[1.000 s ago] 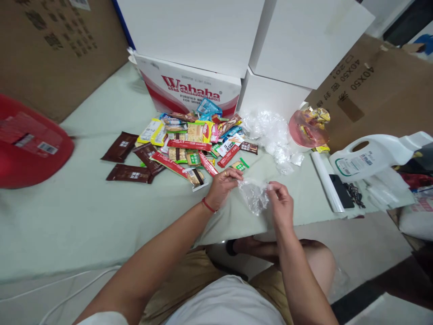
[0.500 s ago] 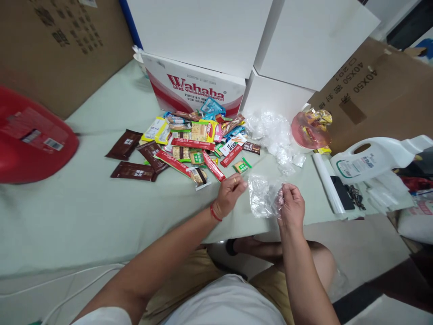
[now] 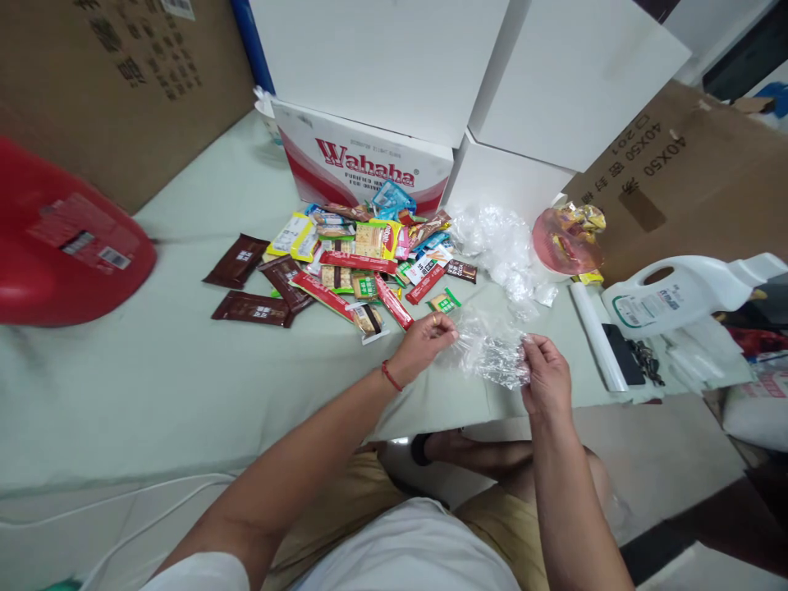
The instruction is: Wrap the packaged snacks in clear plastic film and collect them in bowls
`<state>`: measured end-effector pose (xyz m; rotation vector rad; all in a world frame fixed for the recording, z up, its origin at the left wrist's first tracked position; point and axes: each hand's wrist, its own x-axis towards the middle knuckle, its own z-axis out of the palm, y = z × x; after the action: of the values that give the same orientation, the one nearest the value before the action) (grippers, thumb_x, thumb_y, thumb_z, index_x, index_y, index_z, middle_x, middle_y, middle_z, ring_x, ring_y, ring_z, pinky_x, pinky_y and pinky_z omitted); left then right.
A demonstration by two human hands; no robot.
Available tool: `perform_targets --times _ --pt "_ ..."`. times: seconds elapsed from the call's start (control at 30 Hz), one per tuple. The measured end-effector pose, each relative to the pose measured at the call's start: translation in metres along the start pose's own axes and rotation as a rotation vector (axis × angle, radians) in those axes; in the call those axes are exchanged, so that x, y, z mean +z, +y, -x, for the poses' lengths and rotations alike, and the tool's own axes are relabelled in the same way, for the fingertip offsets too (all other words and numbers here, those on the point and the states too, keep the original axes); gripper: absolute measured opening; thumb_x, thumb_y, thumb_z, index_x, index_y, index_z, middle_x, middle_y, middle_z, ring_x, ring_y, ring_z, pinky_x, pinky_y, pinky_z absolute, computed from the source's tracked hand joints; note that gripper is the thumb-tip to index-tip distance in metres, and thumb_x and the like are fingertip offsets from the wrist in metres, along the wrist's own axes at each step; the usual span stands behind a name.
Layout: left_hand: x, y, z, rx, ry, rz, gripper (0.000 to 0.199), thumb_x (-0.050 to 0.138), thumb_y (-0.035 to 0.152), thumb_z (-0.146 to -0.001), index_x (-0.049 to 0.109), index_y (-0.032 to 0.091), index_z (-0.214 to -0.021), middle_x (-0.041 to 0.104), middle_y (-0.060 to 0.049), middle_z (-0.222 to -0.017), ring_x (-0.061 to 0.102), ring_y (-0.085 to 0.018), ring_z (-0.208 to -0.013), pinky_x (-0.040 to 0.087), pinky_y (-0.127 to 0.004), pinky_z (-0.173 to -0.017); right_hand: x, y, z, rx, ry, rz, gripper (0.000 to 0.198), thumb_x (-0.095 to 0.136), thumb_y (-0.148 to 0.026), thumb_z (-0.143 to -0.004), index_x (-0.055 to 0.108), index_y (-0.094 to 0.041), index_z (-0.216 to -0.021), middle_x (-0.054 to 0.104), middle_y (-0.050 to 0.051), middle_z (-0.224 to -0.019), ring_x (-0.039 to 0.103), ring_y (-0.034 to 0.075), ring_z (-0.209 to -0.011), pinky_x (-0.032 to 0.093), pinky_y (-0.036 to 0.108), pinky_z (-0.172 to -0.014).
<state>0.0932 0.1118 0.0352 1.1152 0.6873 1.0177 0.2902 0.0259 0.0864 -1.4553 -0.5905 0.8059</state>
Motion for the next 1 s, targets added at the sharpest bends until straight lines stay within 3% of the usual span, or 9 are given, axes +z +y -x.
perform_targets --times 0.13,0.23,0.43,0.53,0.63,0.7,0.77,0.9,1.0 --pt "-0.004 0.010 -0.004 -0.101 0.048 0.338 0.042 0.087 0.043 -0.069 0.054 0.020 -0.083 0.063 0.003 -0.080 0.064 -0.014 -0.077 0.051 -0.028 -0.075 -0.028 -0.011 -0.011 -0.083 0.042 0.084 0.041 0.089 -0.048 -0.069 0.065 -0.019 -0.086 0.055 -0.007 -0.061 0.040 0.006 -0.047 0.027 0.021 -0.043" --pt "-0.008 0.012 -0.007 -0.118 0.111 0.464 0.047 0.089 0.042 -0.066 0.051 0.022 -0.085 0.063 0.004 -0.082 0.064 -0.012 -0.075 0.053 -0.027 -0.071 -0.046 -0.013 -0.015 -0.123 0.083 0.093 0.040 0.089 -0.048 -0.069 0.065 -0.019 -0.084 0.055 -0.006 -0.062 0.043 0.007 -0.051 0.031 0.021 -0.046" --pt "-0.011 0.008 -0.013 -0.064 0.270 0.366 0.046 0.087 0.042 -0.069 0.049 0.023 -0.086 0.051 0.009 -0.066 0.044 -0.006 -0.051 0.035 -0.018 -0.045 -0.081 0.002 -0.022 -0.048 0.066 0.207 0.046 0.085 -0.055 -0.067 0.065 -0.020 -0.089 0.055 -0.004 -0.065 0.041 0.009 -0.052 0.028 0.022 -0.047" --pt "-0.008 0.003 -0.013 -0.062 0.290 0.295 0.043 0.083 0.044 -0.074 0.047 0.023 -0.086 0.049 0.010 -0.063 0.040 -0.006 -0.047 0.028 -0.017 -0.041 -0.086 0.005 -0.021 -0.123 0.135 0.523 0.043 0.078 -0.056 -0.072 0.065 -0.019 -0.090 0.061 0.002 -0.079 0.051 0.015 -0.063 0.042 0.028 -0.056" --pt "0.000 -0.001 -0.011 -0.069 0.354 0.242 0.041 0.078 0.046 -0.079 0.044 0.024 -0.086 0.048 0.010 -0.060 0.039 -0.006 -0.045 0.029 -0.017 -0.042 -0.068 -0.001 0.000 -0.447 0.232 0.757 0.035 0.067 -0.051 -0.086 0.068 -0.018 -0.098 0.063 0.010 -0.103 0.060 0.022 -0.086 0.052 0.038 -0.076" --pt "0.009 -0.001 -0.010 -0.067 0.404 0.227 0.041 0.076 0.048 -0.081 0.043 0.024 -0.086 0.047 0.011 -0.060 0.039 -0.006 -0.044 0.031 -0.018 -0.042 -0.041 -0.004 0.024 -0.635 0.077 0.746 0.029 0.061 -0.046 -0.095 0.068 -0.021 -0.107 0.063 0.011 -0.112 0.060 0.024 -0.102 0.053 0.041 -0.088" --pt "0.020 0.001 -0.005 -0.033 0.433 0.212 0.041 0.074 0.050 -0.083 0.042 0.024 -0.087 0.047 0.011 -0.061 0.039 -0.006 -0.043 0.032 -0.018 -0.043 -0.009 -0.001 0.046 -0.705 -0.166 0.722 0.027 0.065 -0.046 -0.095 0.070 -0.024 -0.110 0.063 0.011 -0.117 0.058 0.027 -0.114 0.050 0.045 -0.099" --pt "0.039 0.009 0.014 0.091 0.381 0.119 0.036 0.067 0.052 -0.090 0.045 0.024 -0.092 0.050 0.010 -0.063 0.044 -0.007 -0.045 0.036 -0.020 -0.045 0.044 0.013 0.069 -0.601 -0.314 0.561 0.031 0.068 -0.052 -0.093 0.070 -0.024 -0.107 0.064 0.010 -0.115 0.058 0.027 -0.114 0.048 0.045 -0.101" --pt "0.044 0.012 0.034 0.196 0.371 -0.043 0.029 0.062 0.049 -0.095 0.050 0.023 -0.095 0.055 0.006 -0.067 0.051 -0.009 -0.053 0.042 -0.022 -0.053 0.060 0.019 0.073 -0.413 -0.337 0.332 0.032 0.056 -0.053 -0.100 0.067 -0.023 -0.097 0.066 0.008 -0.111 0.061 0.024 -0.111 0.051 0.039 -0.096"
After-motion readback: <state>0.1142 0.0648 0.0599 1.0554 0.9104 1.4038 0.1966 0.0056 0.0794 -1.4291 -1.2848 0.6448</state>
